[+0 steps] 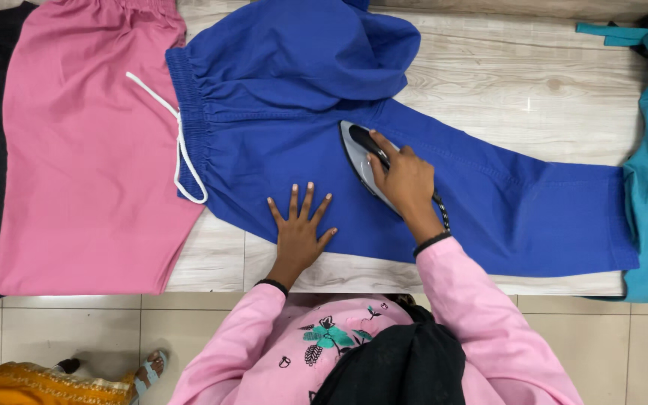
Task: The person irons a pair of pink sweatpants on a table, smoothing the fabric and moving the iron across the legs and waistband. The person then switches to a pair of blue sweatpants and continues ironing them in the same manner.
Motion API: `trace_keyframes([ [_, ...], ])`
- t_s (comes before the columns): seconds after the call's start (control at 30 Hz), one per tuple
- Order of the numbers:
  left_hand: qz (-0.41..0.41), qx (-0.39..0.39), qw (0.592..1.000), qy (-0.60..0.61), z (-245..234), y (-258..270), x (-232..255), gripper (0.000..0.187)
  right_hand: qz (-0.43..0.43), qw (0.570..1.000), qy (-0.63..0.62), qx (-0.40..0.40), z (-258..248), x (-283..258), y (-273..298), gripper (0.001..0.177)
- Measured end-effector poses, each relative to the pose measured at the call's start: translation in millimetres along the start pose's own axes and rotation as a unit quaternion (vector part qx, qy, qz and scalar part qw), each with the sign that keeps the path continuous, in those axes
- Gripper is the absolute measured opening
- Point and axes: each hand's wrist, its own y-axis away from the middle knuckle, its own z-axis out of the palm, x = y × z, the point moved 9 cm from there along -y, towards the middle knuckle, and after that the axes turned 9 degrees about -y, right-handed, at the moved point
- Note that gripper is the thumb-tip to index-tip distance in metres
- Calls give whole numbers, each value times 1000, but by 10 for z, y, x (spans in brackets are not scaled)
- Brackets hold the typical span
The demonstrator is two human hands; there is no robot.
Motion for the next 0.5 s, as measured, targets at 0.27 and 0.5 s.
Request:
trace_keyframes([
  [0.27,55,10,998,28,-28,234,-59,75,20,997,8,72,184,-143,-507,46],
  [0.5,37,6,992,123,478,473,-946,48,50,996,17,-66,350,-444,15,52],
])
